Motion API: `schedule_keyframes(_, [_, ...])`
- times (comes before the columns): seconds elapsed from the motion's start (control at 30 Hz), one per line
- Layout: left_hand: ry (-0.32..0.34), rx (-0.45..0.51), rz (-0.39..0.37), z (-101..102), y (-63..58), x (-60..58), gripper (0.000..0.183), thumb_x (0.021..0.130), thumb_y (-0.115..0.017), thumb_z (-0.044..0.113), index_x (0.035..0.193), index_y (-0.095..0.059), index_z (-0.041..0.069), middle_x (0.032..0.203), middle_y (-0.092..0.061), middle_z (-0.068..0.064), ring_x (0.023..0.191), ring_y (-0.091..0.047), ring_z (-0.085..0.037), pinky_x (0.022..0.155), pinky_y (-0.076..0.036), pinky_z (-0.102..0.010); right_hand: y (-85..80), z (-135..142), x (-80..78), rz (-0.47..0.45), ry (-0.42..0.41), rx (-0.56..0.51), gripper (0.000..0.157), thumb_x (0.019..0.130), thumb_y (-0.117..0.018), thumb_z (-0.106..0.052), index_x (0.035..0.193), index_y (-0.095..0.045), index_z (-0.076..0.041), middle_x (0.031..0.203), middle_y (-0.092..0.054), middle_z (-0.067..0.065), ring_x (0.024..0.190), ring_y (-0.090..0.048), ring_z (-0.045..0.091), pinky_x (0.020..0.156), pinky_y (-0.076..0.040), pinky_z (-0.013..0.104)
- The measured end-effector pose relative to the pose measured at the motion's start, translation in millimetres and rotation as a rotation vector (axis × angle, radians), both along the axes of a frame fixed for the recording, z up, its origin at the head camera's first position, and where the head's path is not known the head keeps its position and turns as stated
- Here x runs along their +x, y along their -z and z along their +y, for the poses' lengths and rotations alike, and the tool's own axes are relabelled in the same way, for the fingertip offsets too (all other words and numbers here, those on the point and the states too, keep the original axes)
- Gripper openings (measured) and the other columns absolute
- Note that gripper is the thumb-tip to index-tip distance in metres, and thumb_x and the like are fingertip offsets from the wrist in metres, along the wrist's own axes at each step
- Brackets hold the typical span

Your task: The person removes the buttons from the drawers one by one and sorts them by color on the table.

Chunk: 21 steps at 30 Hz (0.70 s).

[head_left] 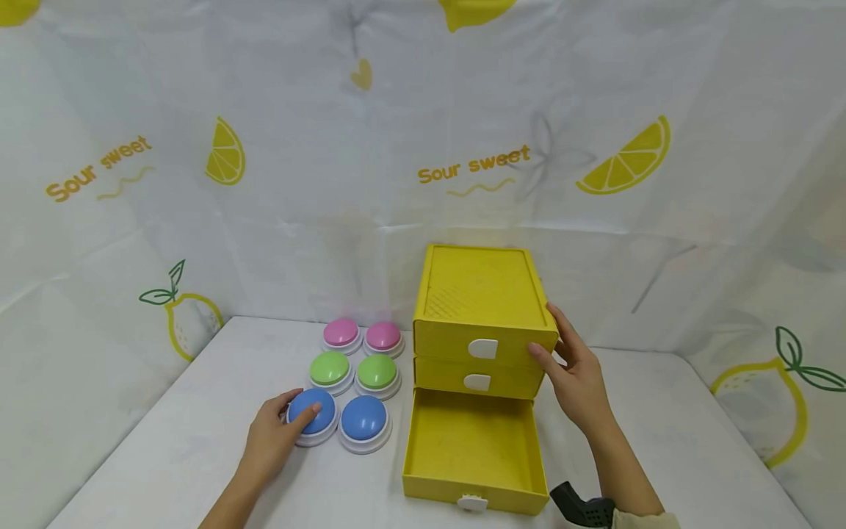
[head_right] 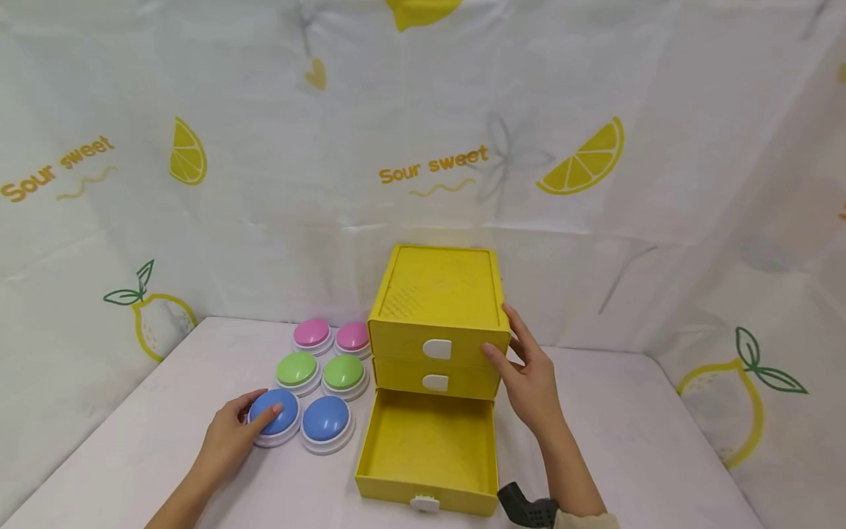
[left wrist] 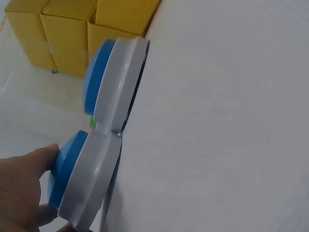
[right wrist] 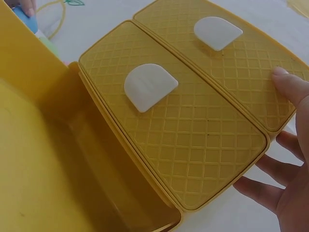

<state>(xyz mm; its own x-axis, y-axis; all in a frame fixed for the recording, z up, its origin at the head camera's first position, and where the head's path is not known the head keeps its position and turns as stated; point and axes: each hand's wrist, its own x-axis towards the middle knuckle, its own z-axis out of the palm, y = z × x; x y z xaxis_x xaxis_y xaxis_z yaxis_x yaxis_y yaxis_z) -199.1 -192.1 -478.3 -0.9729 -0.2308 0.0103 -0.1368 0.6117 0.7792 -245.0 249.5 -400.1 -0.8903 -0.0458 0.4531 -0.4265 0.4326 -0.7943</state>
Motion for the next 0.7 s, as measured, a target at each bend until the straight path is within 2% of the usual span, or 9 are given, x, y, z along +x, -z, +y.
schedule_keyframes(0.17, [0.042, -0.073, -0.020, -2.7, -0.7, 1.1, 0.077, 0.095, -0.063, 0.053, 0.143, -0.050, -0.006, 0.145, -0.052, -0.032, 0.139, -0.044, -0.050, 0.114, -0.038, -0.062, 1.1, -0.3, -0.7, 0.014, -0.004, -0.002, 0.069, 0.103, -0.060, -0.018, 0.160, -0.026, -0.037, 0.164, -0.036, 0.008, 0.119, -0.045, -0.022, 0.087, -0.048, 0.004])
schedule_keyframes(0.27, [0.067, -0.121, -0.008, -2.3, -0.8, 1.2, 0.075, 0.098, -0.061, 0.051, 0.139, -0.052, -0.010, 0.140, -0.055, -0.034, 0.136, -0.046, -0.052, 0.111, -0.040, -0.063, 2.0, 0.0, -1.2, 0.022, -0.003, -0.004, 0.069, 0.103, -0.060, -0.017, 0.160, -0.026, -0.036, 0.164, -0.036, 0.009, 0.119, -0.044, -0.022, 0.088, -0.048, 0.004])
schedule_keyframes(0.4, [0.067, -0.172, 0.000, -1.2, 0.5, 1.2, 0.074, 0.099, -0.059, 0.050, 0.139, -0.051, -0.012, 0.139, -0.054, -0.037, 0.134, -0.046, -0.055, 0.110, -0.040, -0.066, 3.0, 0.0, -2.1, 0.025, -0.007, -0.006, 0.069, 0.103, -0.059, -0.017, 0.160, -0.026, -0.036, 0.164, -0.035, 0.008, 0.120, -0.044, -0.022, 0.089, -0.048, 0.004])
schedule_keyframes(0.5, [0.057, -0.205, 0.004, 0.7, -0.5, 2.7, 0.073, 0.100, -0.058, 0.048, 0.143, -0.047, -0.010, 0.139, -0.050, -0.037, 0.132, -0.046, -0.056, 0.109, -0.040, -0.067, 3.1, -0.2, -1.8, 0.020, 0.000, -0.001, 0.069, 0.103, -0.059, -0.018, 0.160, -0.025, -0.037, 0.164, -0.035, 0.007, 0.120, -0.043, -0.022, 0.089, -0.047, 0.003])
schedule_keyframes(0.57, [0.051, -0.227, 0.028, 4.6, -5.2, 5.6, 0.069, 0.100, -0.061, 0.044, 0.145, -0.046, -0.006, 0.141, -0.048, -0.036, 0.132, -0.045, -0.055, 0.109, -0.039, -0.068, 2.9, -0.4, -1.5, 0.018, 0.004, 0.000, 0.069, 0.103, -0.059, -0.019, 0.160, -0.025, -0.038, 0.164, -0.035, 0.007, 0.120, -0.042, -0.023, 0.089, -0.047, 0.003])
schedule_keyframes(0.7, [0.059, -0.252, 0.124, 21.7, -24.3, 17.0, 0.057, 0.098, -0.067, 0.032, 0.143, -0.051, 0.001, 0.143, -0.048, -0.028, 0.135, -0.046, -0.049, 0.110, -0.040, -0.066, 2.5, -1.1, -1.1, 0.022, 0.002, -0.005, 0.068, 0.103, -0.059, -0.018, 0.160, -0.026, -0.037, 0.164, -0.035, 0.007, 0.119, -0.044, -0.022, 0.088, -0.048, 0.004])
